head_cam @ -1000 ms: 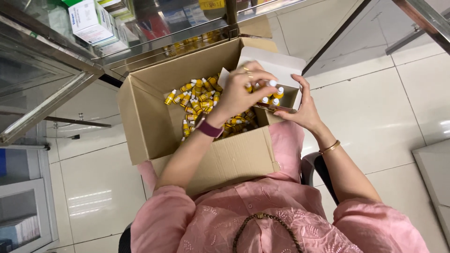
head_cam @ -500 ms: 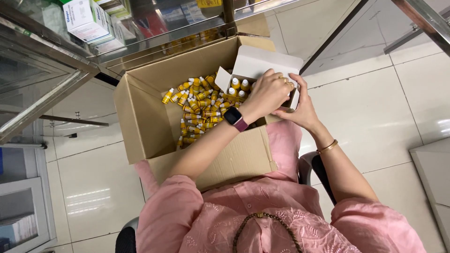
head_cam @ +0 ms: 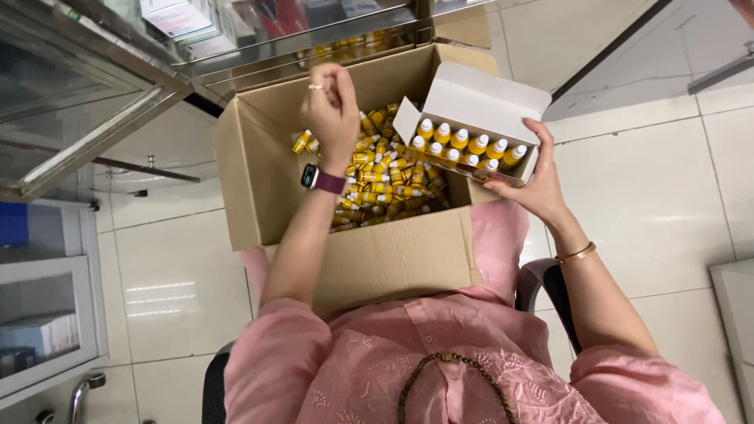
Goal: The person sits on a chair with a large cardboard box on their lap and repeatedly transfers small yellow bottles from the box into smaller white packaging boxes. They fill each small box, close it, and place it on a nearby shelf before repeating the process.
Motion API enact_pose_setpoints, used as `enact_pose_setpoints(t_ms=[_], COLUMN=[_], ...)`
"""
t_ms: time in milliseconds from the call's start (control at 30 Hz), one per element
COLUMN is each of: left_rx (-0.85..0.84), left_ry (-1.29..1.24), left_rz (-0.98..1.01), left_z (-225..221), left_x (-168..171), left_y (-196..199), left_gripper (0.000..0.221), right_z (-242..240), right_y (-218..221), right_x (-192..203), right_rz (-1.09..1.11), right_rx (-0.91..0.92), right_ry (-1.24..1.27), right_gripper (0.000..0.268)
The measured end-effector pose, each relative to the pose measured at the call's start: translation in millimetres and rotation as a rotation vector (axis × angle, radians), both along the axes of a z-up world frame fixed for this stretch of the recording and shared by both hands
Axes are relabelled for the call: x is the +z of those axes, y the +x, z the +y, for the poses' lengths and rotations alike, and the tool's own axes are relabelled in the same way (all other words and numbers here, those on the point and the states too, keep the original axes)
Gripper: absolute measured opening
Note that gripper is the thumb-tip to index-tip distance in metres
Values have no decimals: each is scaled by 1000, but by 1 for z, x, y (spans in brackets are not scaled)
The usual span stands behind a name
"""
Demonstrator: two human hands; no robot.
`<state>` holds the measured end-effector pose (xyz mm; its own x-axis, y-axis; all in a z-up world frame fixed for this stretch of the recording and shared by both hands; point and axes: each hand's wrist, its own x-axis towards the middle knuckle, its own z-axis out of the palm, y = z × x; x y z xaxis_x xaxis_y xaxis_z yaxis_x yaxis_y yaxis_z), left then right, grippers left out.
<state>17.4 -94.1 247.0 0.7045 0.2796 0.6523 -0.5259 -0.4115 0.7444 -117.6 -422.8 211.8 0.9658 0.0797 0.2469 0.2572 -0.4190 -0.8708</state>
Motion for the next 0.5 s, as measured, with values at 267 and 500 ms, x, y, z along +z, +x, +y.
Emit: enact_pose_setpoints(t_ms=[267, 500], left_rx=[-639, -590], left_ry=[1280, 1456], left_rz=[789, 851], left_z=[55, 48], left_x=[-233, -225], left_y=[-17, -15], left_gripper=[29, 48], right_z=[0, -4], right_y=[1, 4], right_x=[1, -10], right_rz=[74, -11], right_rx=[-29, -46], right_ry=[43, -43], right_gripper=[114, 118])
